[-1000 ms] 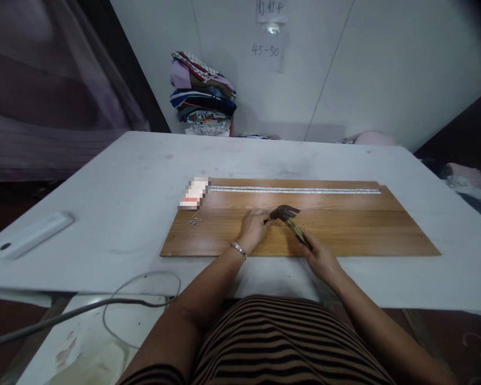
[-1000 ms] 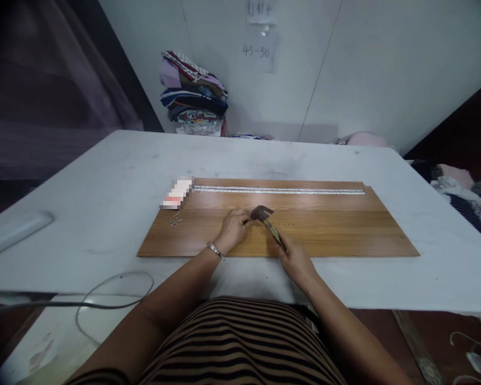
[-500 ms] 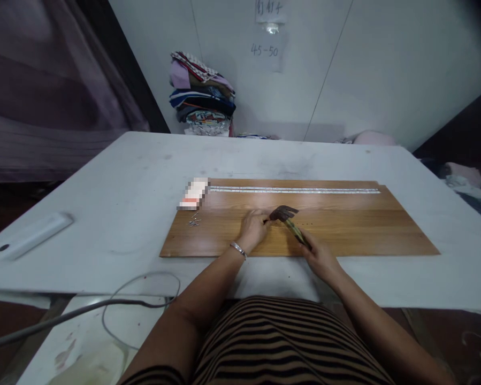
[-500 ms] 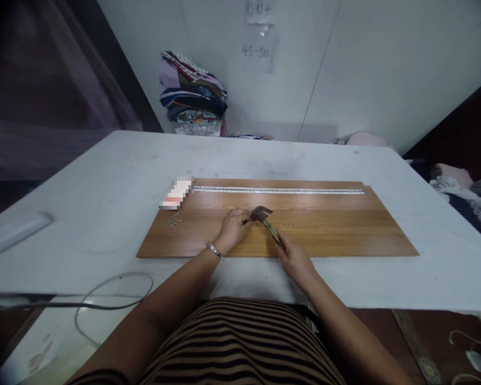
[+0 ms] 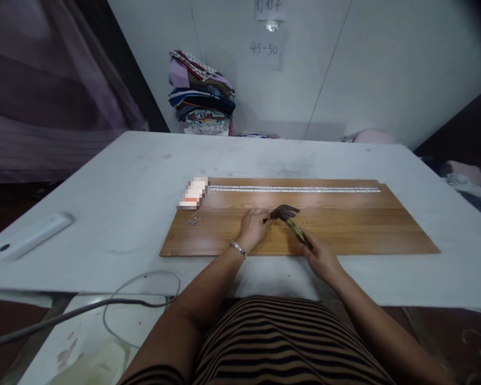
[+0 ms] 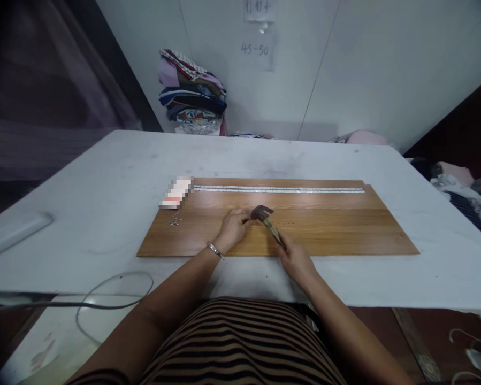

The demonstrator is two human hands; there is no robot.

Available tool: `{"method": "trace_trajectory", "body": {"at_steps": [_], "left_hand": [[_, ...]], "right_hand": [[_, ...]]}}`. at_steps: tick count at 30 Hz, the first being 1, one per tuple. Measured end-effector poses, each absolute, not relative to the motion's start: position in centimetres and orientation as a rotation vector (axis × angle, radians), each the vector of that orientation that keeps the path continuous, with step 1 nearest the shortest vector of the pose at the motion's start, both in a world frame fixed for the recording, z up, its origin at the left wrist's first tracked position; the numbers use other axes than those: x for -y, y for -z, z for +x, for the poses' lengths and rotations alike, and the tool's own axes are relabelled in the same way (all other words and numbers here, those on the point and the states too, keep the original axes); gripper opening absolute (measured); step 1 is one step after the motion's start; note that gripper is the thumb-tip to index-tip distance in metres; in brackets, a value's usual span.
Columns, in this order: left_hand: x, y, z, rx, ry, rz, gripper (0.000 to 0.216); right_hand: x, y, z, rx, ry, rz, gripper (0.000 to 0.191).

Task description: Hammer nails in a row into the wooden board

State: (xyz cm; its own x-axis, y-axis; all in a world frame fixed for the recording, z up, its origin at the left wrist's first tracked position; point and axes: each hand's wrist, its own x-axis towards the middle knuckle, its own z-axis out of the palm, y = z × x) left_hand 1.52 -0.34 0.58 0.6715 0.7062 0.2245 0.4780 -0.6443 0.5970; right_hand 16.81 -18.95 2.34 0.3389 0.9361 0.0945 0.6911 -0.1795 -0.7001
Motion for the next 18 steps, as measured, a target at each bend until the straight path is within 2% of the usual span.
{"method": "trace_trajectory", "body": {"at_steps": [18], "left_hand": [[0.44,-1.04,1.56,-0.937,-0.58,2.363,0.01]], "right_hand": [[19.05,-2.59,16.7,1.453,-0.49,-1.956,0.05]]}}
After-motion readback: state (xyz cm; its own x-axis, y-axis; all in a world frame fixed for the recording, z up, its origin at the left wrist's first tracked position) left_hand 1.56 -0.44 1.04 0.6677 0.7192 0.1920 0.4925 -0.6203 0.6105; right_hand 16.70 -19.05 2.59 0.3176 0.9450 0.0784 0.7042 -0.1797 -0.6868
